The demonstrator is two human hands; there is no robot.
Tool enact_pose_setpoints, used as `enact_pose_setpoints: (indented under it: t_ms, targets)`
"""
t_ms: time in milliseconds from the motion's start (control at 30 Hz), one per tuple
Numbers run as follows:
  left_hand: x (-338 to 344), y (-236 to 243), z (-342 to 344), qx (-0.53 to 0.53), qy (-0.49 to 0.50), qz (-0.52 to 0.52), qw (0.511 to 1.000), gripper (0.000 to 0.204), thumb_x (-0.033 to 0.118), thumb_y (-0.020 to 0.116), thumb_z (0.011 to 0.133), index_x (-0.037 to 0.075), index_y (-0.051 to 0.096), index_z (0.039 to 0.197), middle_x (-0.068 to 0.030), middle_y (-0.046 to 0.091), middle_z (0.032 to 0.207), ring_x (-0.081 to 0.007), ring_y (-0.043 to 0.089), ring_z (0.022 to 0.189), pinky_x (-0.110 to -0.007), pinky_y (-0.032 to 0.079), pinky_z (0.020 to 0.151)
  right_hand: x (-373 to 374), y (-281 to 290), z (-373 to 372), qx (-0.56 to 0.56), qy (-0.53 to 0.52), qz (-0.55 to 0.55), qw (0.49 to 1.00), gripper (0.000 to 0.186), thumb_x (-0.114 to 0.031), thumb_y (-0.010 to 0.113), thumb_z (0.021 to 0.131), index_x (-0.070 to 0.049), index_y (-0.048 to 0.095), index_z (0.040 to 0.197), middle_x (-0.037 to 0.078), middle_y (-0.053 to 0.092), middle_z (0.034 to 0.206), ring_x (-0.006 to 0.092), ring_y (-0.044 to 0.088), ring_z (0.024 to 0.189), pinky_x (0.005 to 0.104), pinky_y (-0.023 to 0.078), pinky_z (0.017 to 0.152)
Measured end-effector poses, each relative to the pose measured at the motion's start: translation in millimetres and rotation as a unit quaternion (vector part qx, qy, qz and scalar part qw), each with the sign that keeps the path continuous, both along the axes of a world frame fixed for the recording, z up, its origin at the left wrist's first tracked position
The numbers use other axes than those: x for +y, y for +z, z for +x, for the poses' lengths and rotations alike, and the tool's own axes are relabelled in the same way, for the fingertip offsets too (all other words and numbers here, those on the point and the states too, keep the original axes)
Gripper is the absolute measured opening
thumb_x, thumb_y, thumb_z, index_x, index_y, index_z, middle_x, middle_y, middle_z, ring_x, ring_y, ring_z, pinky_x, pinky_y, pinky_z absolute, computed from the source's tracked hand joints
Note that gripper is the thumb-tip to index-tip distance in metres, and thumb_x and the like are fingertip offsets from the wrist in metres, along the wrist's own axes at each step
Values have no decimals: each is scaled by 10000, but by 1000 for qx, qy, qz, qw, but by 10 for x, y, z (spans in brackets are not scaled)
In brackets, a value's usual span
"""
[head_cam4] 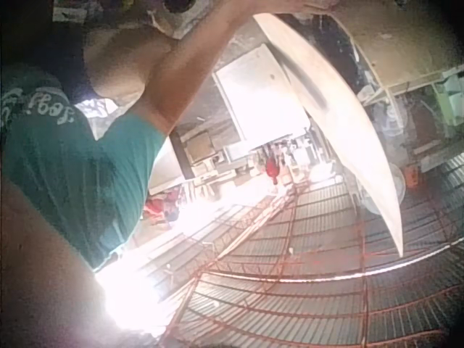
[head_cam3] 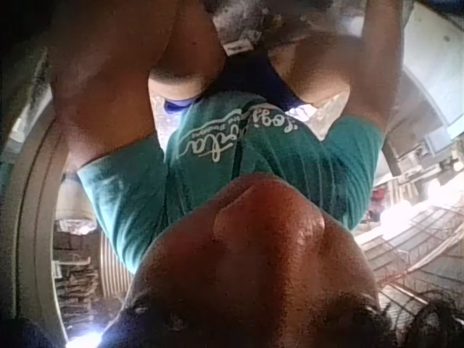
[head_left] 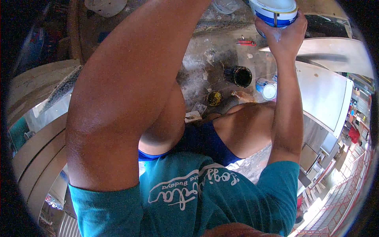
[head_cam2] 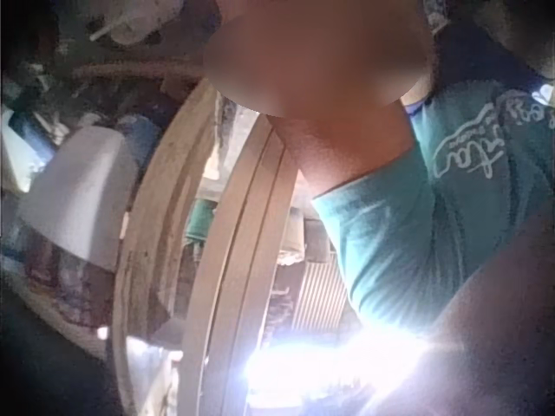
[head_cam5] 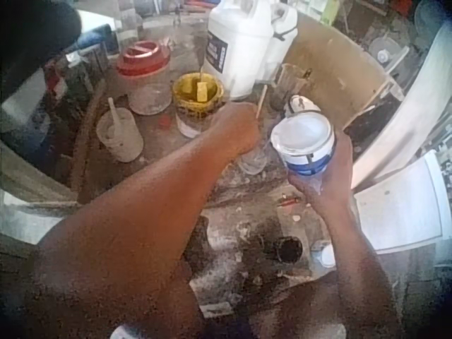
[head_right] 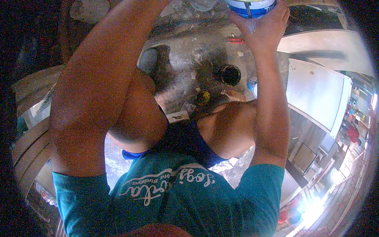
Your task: The person pours paint from a can into a container, stirs the mixture using a stick, and folds a strip of paper by hand.
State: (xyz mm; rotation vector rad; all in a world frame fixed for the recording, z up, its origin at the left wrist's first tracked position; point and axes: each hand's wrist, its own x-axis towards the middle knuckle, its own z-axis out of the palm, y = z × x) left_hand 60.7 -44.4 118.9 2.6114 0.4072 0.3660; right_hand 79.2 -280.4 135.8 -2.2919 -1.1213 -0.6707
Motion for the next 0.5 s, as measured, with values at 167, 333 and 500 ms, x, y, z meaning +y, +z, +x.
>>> enact_pose_setpoints:
  t_ms: [167, 333, 500]
  targets:
    - [0, -19, 10, -1, 4, -4, 1000, 258, 172, 612, 897, 35, 776, 1042, -235, 754, 1019, -409, 734, 1004, -516, 583, 850, 30, 28, -23, -10, 3, 14, 1000, 1006, -109, 927, 511, -24, 452, 1394, 198, 547, 1247, 404, 542, 1191, 481, 423, 1046]
    - [-21, -12, -12, -8, 13, -23, 1000, 245, 159, 608, 892, 28, 778, 1010, -239, 753, 997, -415, 737, 973, -518, 583, 828, -53, -37, 120, -28, -27, -16, 999, 1018, -293, 949, 531, 17, 472, 1375, 222, 574, 1252, 404, 559, 1195, 485, 447, 1039]
    - [7, -40, -2, -21, 1, 0, 1000, 239, 163, 608, 881, 28, 781, 976, -242, 752, 959, -419, 740, 937, -517, 587, 807, 34, 7, -31, -16, -15, 23, 999, 999, -106, 918, 514, -21, 452, 1394, 204, 550, 1246, 409, 540, 1193, 489, 421, 1047]
